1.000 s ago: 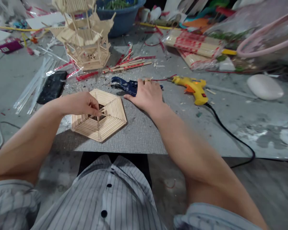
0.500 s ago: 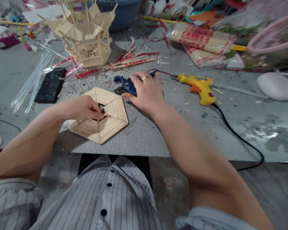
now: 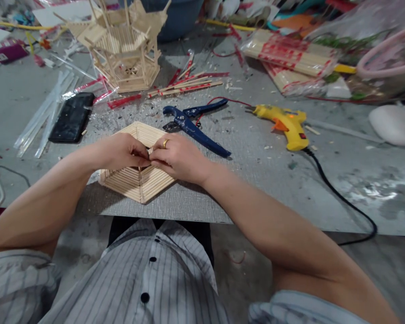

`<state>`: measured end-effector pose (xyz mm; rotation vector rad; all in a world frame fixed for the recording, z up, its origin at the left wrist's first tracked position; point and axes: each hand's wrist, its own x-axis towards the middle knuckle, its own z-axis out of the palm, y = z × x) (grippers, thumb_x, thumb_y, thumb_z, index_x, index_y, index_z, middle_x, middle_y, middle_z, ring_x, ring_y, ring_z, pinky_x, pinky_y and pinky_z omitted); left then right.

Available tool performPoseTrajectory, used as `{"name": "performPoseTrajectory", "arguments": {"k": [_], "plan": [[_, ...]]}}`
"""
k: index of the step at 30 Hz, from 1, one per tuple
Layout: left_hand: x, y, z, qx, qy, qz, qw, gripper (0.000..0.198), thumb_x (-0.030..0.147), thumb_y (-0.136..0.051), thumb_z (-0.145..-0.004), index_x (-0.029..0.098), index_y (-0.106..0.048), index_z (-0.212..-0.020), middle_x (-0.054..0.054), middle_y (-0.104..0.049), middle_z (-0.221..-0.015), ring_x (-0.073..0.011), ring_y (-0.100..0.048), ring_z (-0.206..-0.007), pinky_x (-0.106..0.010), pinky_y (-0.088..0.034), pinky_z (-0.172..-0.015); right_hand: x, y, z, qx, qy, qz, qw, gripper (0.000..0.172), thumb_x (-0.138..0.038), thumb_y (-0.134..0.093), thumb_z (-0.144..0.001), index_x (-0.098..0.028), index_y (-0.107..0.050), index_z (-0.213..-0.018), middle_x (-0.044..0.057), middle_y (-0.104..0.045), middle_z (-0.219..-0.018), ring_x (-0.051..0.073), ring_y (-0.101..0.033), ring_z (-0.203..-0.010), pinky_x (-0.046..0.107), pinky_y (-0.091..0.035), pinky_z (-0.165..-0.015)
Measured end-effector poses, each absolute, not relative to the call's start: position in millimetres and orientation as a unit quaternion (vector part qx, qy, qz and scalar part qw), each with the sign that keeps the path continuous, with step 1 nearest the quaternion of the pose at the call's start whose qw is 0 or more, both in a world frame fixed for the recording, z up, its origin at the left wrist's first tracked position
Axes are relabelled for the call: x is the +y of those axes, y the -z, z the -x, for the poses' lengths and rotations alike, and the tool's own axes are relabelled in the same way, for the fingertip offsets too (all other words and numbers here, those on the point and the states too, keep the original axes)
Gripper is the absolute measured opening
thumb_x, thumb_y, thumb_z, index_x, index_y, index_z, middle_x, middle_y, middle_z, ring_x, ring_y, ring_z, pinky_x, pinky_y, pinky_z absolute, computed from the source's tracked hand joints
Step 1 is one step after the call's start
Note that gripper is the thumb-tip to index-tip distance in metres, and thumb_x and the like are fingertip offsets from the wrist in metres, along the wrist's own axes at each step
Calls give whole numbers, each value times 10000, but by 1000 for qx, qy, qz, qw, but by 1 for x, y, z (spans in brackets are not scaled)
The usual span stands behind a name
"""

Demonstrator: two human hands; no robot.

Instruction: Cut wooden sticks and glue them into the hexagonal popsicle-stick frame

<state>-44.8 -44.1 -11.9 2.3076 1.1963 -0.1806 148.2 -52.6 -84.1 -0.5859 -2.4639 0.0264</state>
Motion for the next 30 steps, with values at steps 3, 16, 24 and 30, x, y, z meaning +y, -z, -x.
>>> {"name": "performPoseTrajectory", "arguments": {"k": [3, 16, 24, 30], "plan": [[-44, 12, 45, 440, 87, -857, 253, 231, 296, -568, -791, 175, -764, -810, 1, -686, -665, -80, -510, -585, -204, -323, -594, -54, 82, -148, -927, -24, 219, 303, 234, -283, -514, -939, -170, -713, -893, 84, -694, -883, 199, -608, -843, 352, -470, -770], [-49, 15, 44, 463, 75, -843, 263, 224, 286, -552, -726, 192, -747, -670, -2, -627, -549, -106, -464, -544, -247, -306, -577, -54, 78, -152, -906, -103, 290, 289, 207, -288, -515, -895, -193, -698, -898, 88, -702, -902, 232, -616, -919, 404, -483, -829], [-47, 18, 43, 451, 79, -853, 252, 248, 296, -539, -739, 193, -763, -714, -27, -689, -655, -103, -477, -552, -245, -304, -581, -54, 76, -151, -910, -96, 280, 289, 205, -280, -513, -896, -185, -695, -898, 90, -702, -896, 225, -621, -907, 393, -481, -827], [-46, 17, 44, 456, 91, -851, 245, 260, 303, -537, -745, 195, -774, -754, -43, -720, -722, -115, -518, -581, -248, -305, -591, -53, 77, -152, -910, -90, 279, 292, 203, -278, -518, -890, -182, -696, -907, 93, -702, -903, 227, -616, -908, 392, -485, -822]]}}
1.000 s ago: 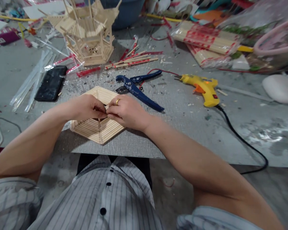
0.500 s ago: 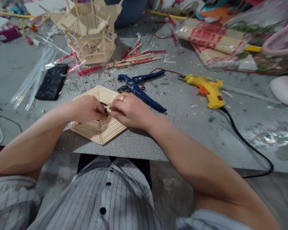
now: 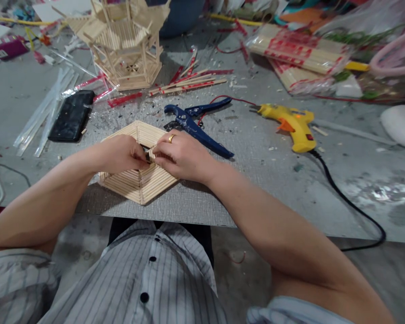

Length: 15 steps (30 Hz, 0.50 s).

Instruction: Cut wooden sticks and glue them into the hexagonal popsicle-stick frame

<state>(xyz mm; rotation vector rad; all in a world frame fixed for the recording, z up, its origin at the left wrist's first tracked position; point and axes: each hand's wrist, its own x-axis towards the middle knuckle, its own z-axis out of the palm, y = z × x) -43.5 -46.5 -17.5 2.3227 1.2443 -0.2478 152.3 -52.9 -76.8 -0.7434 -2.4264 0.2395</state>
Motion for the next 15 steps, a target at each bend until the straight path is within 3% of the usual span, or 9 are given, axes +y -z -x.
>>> {"name": "performPoseTrajectory", "arguments": {"k": [9, 15], "plan": [[-46, 16, 43, 446, 99, -855, 244, 235, 275, -540, -757, 179, -754, -765, -42, -719, -742, -116, -531, -600, -253, -304, -597, -54, 74, -154, -902, -90, 306, 292, 207, -293, -495, -906, -212, -686, -903, 82, -696, -926, 235, -618, -932, 405, -494, -839], [-44, 6, 47, 493, 7, -821, 290, 188, 287, -578, -773, 147, -676, -695, -1, -645, -608, -91, -506, -566, -236, -326, -585, -43, 54, -182, -811, -34, 506, 293, 200, -280, -486, -893, -212, -667, -944, 126, -678, -1033, 280, -612, -1028, 453, -469, -916]]}}
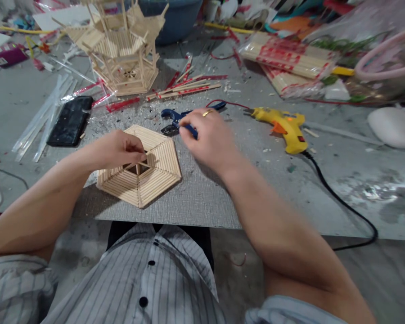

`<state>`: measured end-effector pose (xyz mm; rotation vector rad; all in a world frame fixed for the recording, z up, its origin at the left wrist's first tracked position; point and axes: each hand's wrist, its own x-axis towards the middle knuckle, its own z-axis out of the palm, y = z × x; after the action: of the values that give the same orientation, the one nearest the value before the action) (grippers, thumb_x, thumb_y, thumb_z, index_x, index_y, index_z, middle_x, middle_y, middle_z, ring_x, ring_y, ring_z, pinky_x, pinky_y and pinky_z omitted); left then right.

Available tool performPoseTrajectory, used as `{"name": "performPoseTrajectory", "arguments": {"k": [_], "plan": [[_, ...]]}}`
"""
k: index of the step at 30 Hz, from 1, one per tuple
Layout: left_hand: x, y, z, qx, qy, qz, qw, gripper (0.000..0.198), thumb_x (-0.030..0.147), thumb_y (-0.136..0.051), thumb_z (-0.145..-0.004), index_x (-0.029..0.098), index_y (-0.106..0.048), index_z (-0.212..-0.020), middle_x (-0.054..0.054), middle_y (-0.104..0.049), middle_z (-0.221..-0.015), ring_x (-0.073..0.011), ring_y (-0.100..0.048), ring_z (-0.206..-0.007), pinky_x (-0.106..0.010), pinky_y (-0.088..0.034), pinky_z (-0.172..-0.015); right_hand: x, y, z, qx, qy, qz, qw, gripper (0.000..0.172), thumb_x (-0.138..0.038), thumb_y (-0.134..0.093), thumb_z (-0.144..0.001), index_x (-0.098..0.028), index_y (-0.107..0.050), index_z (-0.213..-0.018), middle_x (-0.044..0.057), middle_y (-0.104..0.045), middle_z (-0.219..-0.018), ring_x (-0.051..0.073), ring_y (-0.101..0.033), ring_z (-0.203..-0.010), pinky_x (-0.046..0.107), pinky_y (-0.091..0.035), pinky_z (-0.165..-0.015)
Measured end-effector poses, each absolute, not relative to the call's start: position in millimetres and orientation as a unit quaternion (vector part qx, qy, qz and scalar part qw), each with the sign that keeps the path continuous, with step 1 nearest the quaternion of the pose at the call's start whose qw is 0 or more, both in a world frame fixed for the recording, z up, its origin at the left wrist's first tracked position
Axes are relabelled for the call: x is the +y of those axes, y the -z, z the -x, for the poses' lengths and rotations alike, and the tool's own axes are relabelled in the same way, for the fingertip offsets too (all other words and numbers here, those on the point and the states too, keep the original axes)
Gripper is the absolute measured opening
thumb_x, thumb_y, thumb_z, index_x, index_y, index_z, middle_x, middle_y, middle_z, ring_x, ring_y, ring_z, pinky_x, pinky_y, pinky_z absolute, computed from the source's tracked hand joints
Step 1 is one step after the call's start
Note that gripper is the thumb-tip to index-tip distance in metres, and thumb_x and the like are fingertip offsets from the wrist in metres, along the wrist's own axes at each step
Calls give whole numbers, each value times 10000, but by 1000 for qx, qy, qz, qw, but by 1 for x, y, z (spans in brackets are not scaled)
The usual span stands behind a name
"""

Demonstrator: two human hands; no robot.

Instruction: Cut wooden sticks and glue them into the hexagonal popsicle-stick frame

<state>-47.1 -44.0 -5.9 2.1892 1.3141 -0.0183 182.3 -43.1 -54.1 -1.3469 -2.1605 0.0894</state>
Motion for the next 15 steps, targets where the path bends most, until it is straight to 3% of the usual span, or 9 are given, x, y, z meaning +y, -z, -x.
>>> {"name": "performPoseTrajectory", "arguments": {"k": [4, 8, 10, 15], "plan": [[-39, 10, 53, 510, -124, -774, 354, 112, 238, -592, -753, 145, -645, -787, -24, -684, -685, -101, -572, -594, -230, -389, -575, -28, 57, -208, -749, -1, 635, 188, 176, -353, -622, -809, -187, -653, -858, 163, -679, -970, 346, -628, -962, 520, -485, -849], [-34, 17, 56, 506, -151, -753, 393, 134, 283, -618, -761, 151, -625, -779, -30, -668, -656, -95, -568, -561, -222, -404, -534, -19, 74, -220, -757, -37, 637, 137, 417, -646, -588, -791, -245, -589, -678, 106, -627, -685, 290, -609, -671, 474, -485, -626], [-34, 17, 57, 505, -147, -757, 388, 162, 310, -623, -768, 149, -626, -747, -27, -666, -655, -90, -562, -565, -219, -409, -541, -19, 81, -219, -784, -21, 604, 145, 470, -711, -581, -759, -248, -577, -683, 84, -610, -650, 256, -577, -597, 419, -453, -556], [-33, 17, 56, 503, -156, -765, 371, 142, 259, -560, -811, 149, -612, -739, -6, -649, -653, -70, -520, -566, -210, -393, -570, -24, 82, -204, -781, 41, 602, 160, 347, -554, -554, -844, -223, -620, -764, 89, -643, -688, 243, -592, -617, 373, -425, -550]]}}
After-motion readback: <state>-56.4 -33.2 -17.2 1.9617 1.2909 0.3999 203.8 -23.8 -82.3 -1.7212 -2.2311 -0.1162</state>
